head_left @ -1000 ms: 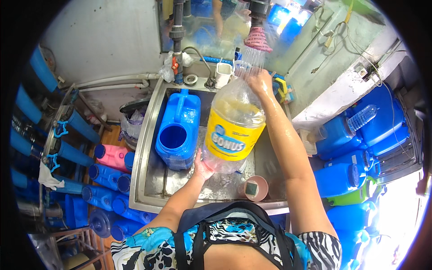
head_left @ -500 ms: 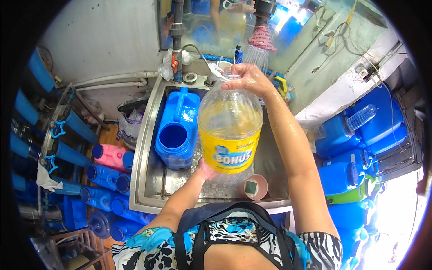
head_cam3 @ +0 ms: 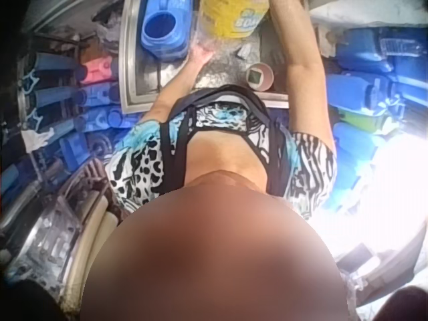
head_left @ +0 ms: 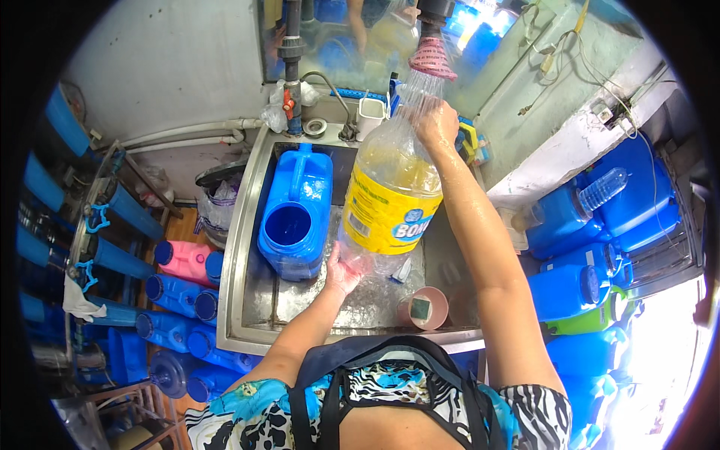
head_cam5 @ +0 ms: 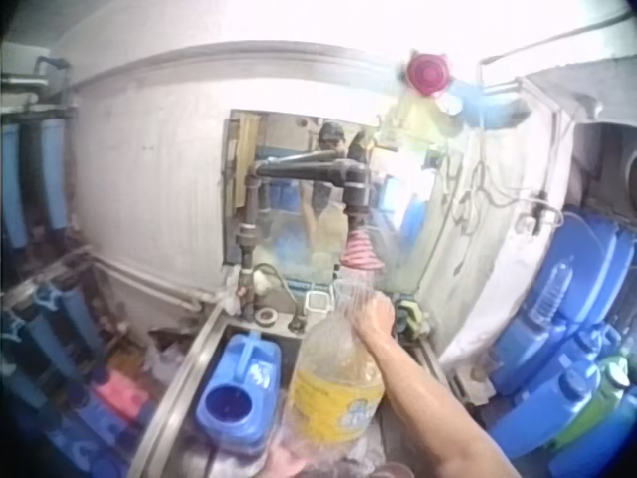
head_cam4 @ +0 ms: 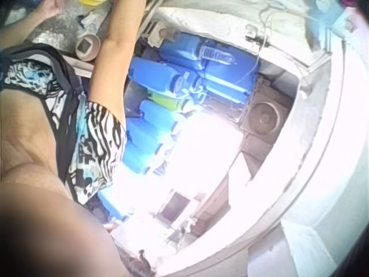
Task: The person scrubs and rinses a transparent plastic container with a yellow label, then a blue plastic jerrycan, using a sponge and running water in a stainless steel sink. The person places the cleaned containers on a nearby counter.
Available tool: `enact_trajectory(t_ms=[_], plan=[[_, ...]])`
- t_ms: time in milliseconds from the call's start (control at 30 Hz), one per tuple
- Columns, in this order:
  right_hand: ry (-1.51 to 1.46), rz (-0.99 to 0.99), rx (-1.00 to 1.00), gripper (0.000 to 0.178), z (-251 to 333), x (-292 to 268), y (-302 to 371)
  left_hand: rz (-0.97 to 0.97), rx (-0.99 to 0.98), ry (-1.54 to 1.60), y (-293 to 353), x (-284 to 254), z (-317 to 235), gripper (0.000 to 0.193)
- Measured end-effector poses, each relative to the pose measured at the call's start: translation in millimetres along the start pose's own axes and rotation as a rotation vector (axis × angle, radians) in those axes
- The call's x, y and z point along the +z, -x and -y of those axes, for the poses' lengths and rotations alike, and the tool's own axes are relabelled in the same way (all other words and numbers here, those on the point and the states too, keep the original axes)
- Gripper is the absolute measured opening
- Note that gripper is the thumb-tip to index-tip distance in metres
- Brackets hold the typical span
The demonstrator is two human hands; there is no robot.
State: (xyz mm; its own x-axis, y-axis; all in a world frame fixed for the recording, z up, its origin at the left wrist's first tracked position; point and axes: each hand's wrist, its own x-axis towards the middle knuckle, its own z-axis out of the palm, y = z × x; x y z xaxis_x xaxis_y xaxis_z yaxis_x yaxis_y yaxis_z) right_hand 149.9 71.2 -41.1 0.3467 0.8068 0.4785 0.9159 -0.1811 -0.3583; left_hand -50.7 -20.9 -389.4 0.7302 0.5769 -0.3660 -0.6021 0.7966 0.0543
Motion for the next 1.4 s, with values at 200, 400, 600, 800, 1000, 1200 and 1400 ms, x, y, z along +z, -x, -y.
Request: enact_trajectory(t_ms=[200,400,600,800,1000,1200,1400], plan=[[-0.620,0.384,-0.064,0.046,-7.0,-2.4,5.2,0.155,-0.240,-0.019,-0.7,5.8,0.3,0.068],[-0.182,0.150,0.015,0.055,1.0,-1.0,13.7,-0.042,-0.129,-0.208,16.7,15.4,-4.6,0.066],[-0.801,0.254,-0.105,0.030,-41.5,-15.4,22.4,0.182,-0.038,-0.365,8.9,5.0,-7.4,0.066],[-0.932,-0.189,0.340,0.022,-131.8,-37.6,39.9,-0.111,-0.210,-0.088,0.2,20.7,-6.2,0.087],[-1.351,-0.467,0.694,0.054,-210.2,-2.6,119.4,0.418,0.017,0.078,7.7,101.1,-21.7,0.094],[-1.916,-0.213,1.001,0.046,-236.0,84.7,212.3,0.268,0.288,-0.204,22.1,199.1,-75.6,0.077],[-2.270,0.091,0.881,0.048,-197.8,152.7,259.0,0.325,0.589,-0.685,4.1,266.6,-70.6,0.055]])
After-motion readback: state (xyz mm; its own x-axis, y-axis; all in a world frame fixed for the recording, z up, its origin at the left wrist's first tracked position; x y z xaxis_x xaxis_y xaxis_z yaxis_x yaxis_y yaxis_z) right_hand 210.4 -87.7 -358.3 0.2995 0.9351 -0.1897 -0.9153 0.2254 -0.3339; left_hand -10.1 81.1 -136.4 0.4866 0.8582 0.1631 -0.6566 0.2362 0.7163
